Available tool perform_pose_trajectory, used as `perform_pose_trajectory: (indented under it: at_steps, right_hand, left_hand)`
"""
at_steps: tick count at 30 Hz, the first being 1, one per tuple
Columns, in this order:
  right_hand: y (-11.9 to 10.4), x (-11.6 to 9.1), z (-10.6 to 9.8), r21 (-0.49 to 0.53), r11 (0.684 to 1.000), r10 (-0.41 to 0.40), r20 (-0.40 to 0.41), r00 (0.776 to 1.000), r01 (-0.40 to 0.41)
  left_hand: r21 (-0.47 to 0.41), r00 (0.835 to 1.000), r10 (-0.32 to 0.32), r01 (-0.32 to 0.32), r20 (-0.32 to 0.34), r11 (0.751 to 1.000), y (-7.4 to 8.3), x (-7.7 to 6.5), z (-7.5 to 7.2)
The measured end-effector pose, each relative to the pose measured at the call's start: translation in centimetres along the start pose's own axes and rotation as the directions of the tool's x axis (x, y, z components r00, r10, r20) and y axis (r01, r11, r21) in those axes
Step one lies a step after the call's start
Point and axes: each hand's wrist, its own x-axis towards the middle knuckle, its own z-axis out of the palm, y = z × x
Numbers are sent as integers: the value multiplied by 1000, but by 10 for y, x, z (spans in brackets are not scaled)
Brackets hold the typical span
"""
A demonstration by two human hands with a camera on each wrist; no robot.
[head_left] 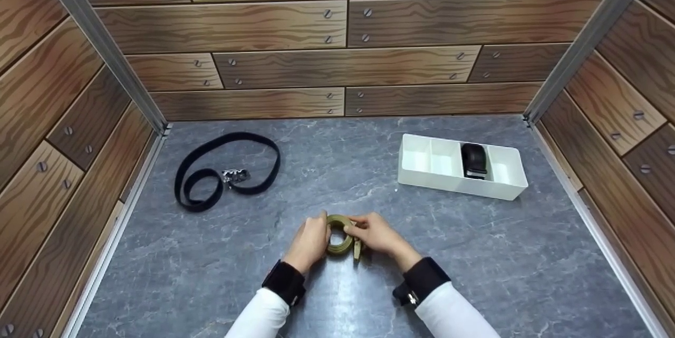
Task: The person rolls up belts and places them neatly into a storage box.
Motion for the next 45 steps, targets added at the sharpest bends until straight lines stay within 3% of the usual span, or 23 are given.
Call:
perform_pose_trajectory:
  at_steps: [6, 11, 16, 20, 28, 32, 40, 45]
  right_hand:
    - [-17, -7, -8, 27, 999, -38, -61, 997, 40]
    - [-32, -12, -11, -51, 994, -97, -99, 990, 92]
    - [-40, -15, -11, -100, 988, -124, -85, 989, 115]
    - [-42, -17, -11, -95, 985, -149, -78, 986, 141]
    - [-45, -19, -15, -84, 989, -134, -101, 986, 125]
    - [-44, -21, -17, -117, 986, -131, -126, 983, 117]
    - [-40, -22, -32, -164, 985, -92, -244, 965, 53]
    - [-31, -19, -53, -186, 983, -73, -355, 932, 6]
  left_hand:
    - [-24, 993, 53, -56, -101, 998, 1, -6, -6]
    - [-7, 984, 117, -119, -137, 993, 3, -6, -13]
    - [17, 960, 188, -189, -208, 982, 6, -4, -17]
    - [-8, 957, 196, -202, -216, 979, 8, -3, -20]
    - [-118, 974, 153, -173, -164, 978, 11, -1, -22]
    - [-131, 984, 134, -149, -121, 980, 14, 1, -22]
    - [-72, 988, 157, -157, -7, 985, 15, 0, -21]
    - [22, 984, 162, -163, 69, 986, 12, -5, -18]
